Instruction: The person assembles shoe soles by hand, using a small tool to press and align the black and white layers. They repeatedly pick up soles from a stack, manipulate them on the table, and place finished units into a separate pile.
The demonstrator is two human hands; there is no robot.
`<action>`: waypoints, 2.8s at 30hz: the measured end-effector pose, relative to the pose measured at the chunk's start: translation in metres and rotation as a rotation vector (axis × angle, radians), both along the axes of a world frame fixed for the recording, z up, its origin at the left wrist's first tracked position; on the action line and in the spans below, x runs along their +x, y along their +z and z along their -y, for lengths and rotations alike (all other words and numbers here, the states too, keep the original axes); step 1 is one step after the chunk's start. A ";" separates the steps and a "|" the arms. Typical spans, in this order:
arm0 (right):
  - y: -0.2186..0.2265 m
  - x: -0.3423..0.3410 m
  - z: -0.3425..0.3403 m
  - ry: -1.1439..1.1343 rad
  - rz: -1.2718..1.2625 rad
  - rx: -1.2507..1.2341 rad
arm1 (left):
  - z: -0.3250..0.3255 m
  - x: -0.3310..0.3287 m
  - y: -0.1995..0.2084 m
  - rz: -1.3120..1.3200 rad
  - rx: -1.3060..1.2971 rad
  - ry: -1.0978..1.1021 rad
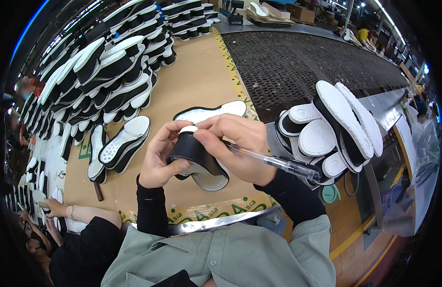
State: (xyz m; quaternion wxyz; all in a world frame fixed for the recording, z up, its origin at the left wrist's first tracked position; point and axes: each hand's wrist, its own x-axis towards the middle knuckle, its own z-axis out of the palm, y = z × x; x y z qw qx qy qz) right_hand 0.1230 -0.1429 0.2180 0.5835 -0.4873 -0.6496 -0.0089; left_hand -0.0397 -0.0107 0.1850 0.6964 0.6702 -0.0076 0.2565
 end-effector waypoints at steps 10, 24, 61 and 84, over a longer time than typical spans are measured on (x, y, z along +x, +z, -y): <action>-0.014 -0.005 -0.016 -0.114 0.023 0.178 | -0.005 -0.001 0.000 0.013 -0.009 0.009; -0.038 -0.020 -0.016 -0.193 -0.109 0.187 | -0.012 -0.004 0.000 -0.028 -0.045 0.070; -0.063 -0.028 -0.030 -0.198 -0.136 0.229 | -0.041 -0.005 -0.018 0.021 -0.072 0.044; -0.089 -0.027 -0.020 -0.217 -0.184 0.121 | -0.055 -0.003 -0.030 0.038 -0.126 0.078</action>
